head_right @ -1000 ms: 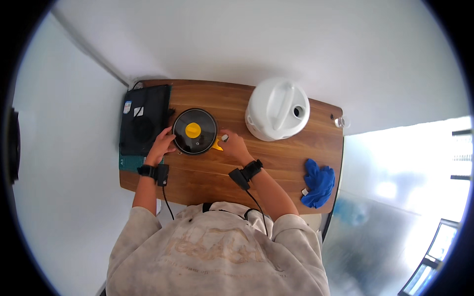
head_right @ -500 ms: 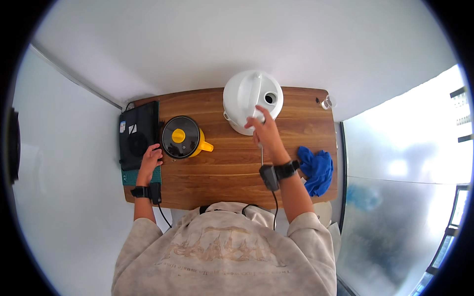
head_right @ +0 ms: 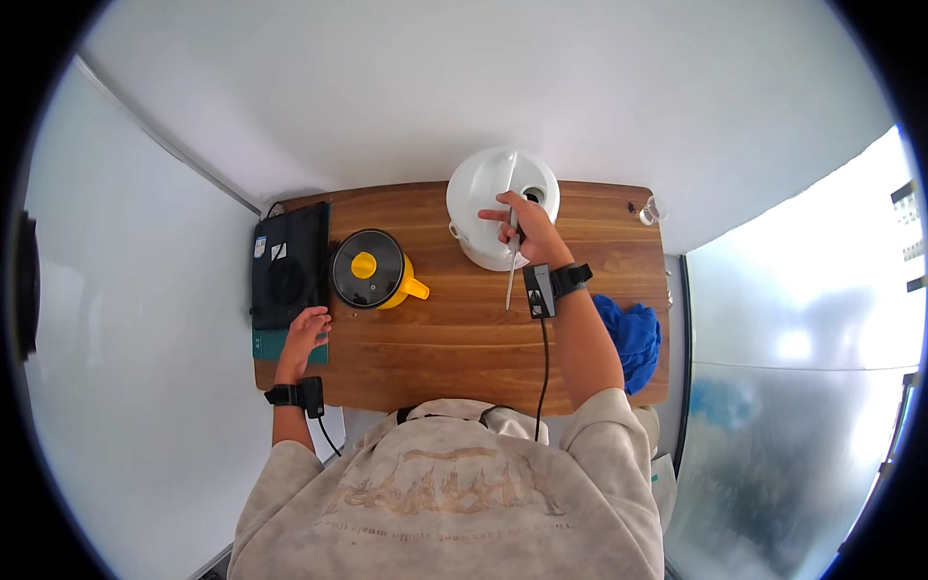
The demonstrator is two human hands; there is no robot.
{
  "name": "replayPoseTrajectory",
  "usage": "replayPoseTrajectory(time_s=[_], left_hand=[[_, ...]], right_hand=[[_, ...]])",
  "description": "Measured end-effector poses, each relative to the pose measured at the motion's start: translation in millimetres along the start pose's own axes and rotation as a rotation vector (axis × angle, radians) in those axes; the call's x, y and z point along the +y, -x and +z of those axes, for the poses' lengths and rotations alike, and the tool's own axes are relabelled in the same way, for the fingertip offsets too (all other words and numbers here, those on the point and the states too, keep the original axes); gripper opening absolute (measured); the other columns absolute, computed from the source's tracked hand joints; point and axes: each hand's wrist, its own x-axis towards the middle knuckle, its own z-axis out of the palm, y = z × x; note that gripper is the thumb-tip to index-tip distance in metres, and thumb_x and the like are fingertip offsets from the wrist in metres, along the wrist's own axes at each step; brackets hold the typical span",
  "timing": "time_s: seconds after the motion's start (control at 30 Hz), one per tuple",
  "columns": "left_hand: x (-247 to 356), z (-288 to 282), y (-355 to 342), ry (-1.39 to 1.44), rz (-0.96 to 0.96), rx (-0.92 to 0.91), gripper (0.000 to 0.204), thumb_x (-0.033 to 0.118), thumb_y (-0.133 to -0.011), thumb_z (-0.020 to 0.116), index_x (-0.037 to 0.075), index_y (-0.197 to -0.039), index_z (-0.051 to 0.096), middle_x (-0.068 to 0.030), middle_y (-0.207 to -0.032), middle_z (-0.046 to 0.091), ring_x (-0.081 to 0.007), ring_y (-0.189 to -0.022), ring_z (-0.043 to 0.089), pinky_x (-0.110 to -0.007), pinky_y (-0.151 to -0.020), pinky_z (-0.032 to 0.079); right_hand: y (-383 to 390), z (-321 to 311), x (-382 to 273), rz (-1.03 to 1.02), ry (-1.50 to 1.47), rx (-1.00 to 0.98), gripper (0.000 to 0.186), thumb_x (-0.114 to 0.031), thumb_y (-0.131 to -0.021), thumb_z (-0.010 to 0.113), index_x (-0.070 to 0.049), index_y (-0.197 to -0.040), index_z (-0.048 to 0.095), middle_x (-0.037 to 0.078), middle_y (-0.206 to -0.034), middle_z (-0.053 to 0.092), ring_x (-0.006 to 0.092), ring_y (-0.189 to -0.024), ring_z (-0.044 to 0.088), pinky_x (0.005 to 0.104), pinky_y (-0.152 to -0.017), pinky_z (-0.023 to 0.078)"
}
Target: The person uses a screwdriver to remove screws from a yellow pot lid, then places the lid on the pot. The person then opens a white rice cooker, removes its lid, and places it on the table.
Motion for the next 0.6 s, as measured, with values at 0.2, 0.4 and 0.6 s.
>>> replayPoseTrajectory(time_s=[0.2,0.4,0.6], left_hand=[[-15,-5,8,0.003,0.026,0.010,0.032,0.028,-0.100,0.058,0.010,-0.126,0.060,-0.0027,-0.116,0.066,-0.0125,-0.101,0.062,-0.031,-0.087,0.050],[11,12,18,-0.019,0.081,-0.004,0.030,0.028,-0.101,0.057,0.009,-0.124,0.061,-0.0022,-0.114,0.066,-0.0104,-0.098,0.062,-0.029,-0.084,0.050],[33,45,-3,-0.128,0.168,-0.125,0.030,0.029,-0.103,0.057,0.007,-0.123,0.061,-0.0029,-0.108,0.068,-0.0091,-0.093,0.063,-0.022,-0.077,0.050]], right_hand=[[7,7,-2,-0.105,0.160,0.020,0.026,-0.019,-0.093,0.064,-0.001,-0.110,0.057,0.019,-0.101,0.071,0.0068,-0.052,0.043,0.0245,-0.054,0.041],[48,18,-11,-0.136,0.343,-0.032,0.026,-0.021,-0.093,0.068,-0.003,-0.111,0.061,0.012,-0.085,0.072,0.0058,-0.049,0.045,0.0229,-0.049,0.041],[101,21,-3,-0.183,0.452,-0.007,0.032,-0.022,-0.094,0.068,0.000,-0.118,0.063,0.011,-0.082,0.073,0.0044,-0.049,0.049,0.0214,-0.046,0.040]])
